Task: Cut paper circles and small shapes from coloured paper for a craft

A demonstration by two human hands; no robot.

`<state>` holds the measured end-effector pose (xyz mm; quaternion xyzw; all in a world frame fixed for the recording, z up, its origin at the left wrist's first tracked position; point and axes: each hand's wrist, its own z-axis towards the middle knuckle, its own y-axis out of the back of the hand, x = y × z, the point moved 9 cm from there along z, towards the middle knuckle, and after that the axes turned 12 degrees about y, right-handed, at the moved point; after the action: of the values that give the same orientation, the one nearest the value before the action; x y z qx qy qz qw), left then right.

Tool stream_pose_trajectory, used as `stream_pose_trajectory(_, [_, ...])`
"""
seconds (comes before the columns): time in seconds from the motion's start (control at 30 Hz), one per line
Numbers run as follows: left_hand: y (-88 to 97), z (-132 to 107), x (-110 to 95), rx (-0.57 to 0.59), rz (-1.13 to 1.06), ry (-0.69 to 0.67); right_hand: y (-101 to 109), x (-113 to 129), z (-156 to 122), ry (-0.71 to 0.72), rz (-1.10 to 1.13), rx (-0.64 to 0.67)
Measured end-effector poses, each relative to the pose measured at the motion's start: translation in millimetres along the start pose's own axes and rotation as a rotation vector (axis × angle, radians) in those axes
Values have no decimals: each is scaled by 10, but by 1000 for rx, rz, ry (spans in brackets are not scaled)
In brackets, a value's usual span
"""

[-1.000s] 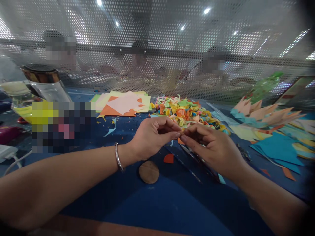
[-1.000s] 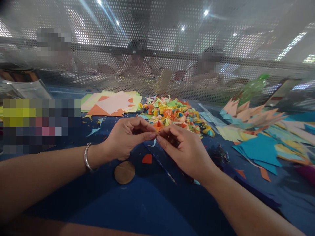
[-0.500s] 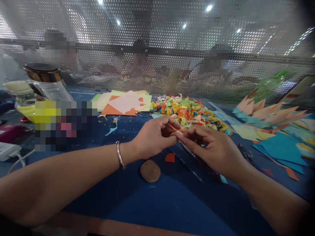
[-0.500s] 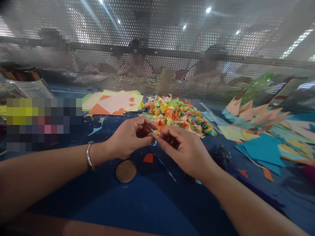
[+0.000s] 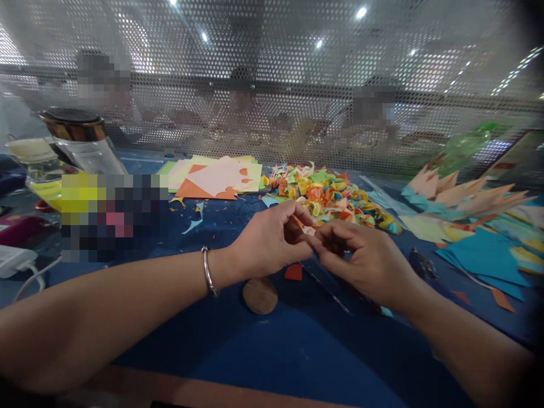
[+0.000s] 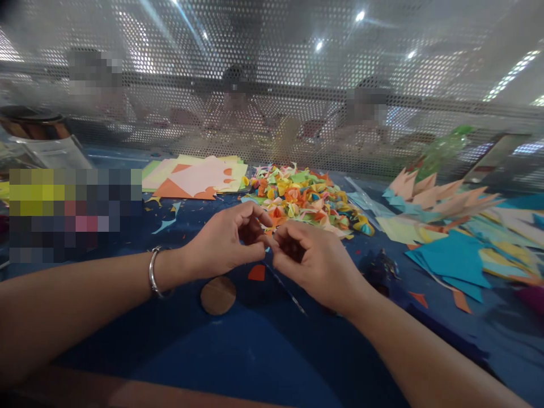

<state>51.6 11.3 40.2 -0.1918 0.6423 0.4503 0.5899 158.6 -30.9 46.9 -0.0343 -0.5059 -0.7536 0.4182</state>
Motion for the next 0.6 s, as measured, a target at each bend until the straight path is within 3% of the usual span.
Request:
stream_pose_trajectory(0.23, [44, 55, 86, 2, 104, 40, -16, -41, -12, -29, 9, 16])
stream_pose_trajectory(0.6, [-52, -10, -96, 49, 207, -72, -11, -17, -7, 0, 4, 39])
